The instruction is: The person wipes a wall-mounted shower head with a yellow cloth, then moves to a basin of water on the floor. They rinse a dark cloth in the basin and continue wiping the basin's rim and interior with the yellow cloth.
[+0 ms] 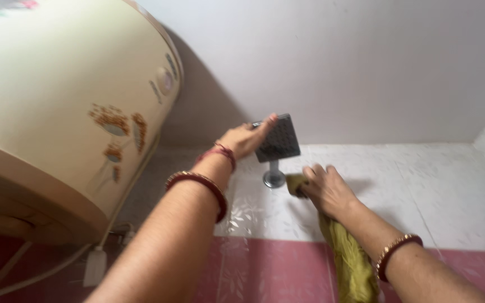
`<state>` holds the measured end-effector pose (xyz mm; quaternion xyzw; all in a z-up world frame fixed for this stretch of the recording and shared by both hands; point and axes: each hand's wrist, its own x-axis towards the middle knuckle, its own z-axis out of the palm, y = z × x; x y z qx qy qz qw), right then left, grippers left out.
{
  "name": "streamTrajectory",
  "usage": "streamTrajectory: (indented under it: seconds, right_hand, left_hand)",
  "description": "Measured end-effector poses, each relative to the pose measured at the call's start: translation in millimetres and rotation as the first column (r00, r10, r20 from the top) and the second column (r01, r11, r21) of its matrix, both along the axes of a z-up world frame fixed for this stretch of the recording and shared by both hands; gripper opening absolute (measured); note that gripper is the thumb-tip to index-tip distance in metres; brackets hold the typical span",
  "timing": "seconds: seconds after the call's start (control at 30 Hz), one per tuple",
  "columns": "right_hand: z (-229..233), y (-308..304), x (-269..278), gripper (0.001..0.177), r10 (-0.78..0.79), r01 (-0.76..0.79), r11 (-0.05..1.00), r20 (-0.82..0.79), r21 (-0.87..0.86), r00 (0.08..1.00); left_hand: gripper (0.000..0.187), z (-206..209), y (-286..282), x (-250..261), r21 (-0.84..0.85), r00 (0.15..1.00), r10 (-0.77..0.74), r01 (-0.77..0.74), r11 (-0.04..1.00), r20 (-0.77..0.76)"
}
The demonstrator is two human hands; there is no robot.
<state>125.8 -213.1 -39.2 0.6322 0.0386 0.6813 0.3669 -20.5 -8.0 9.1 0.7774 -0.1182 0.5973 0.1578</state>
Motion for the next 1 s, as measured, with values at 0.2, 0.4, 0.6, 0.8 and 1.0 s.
streamTrajectory:
  seconds: [0.2, 0.4, 0.6, 0.8, 1.0]
  right_hand:
    - [33.2, 16.5, -39.6, 0.010, 0.562, -0.512, 0.827, 0.280, -0.233, 0.779]
    - [57.5, 31.6, -72.6, 0.021, 0.754, -0.634, 0.657, 0.334, -0.408, 0.566]
    - [54.1, 26.0, -33.0, 0.016, 0.625, -0.484, 0.779, 0.432, -0.399, 0.649]
    - [20.8, 27.0, 13.9, 0.023, 0.687, -0.670, 0.726, 0.168, -0.154, 0.706]
    - [40.1, 23.4, -18.5, 0.012, 0.677, -0.686, 0.726, 0.223, -0.042, 0.702]
  left_hand:
    - [0.065, 9.4, 1.4, 1.1, 0.062, 0.968, 0.197, -0.208, 0.976, 0.154]
    - [0.051, 48.2, 7.3, 37.0, 0.045, 0.984, 0.043, -0.051, 0.998, 0.174]
    - [0.051, 53.1, 8.1, 74.4, -0.067, 0.968, -0.120, 0.137, 0.988, 0.220]
    - [0.064, 50.6, 10.1, 71.1, -0.038, 0.968, -0.144, 0.155, 0.987, 0.203]
    - [0.071, 50.4, 15.0, 72.9, -0.059, 0.924, -0.361, 0.370, 0.927, 0.129]
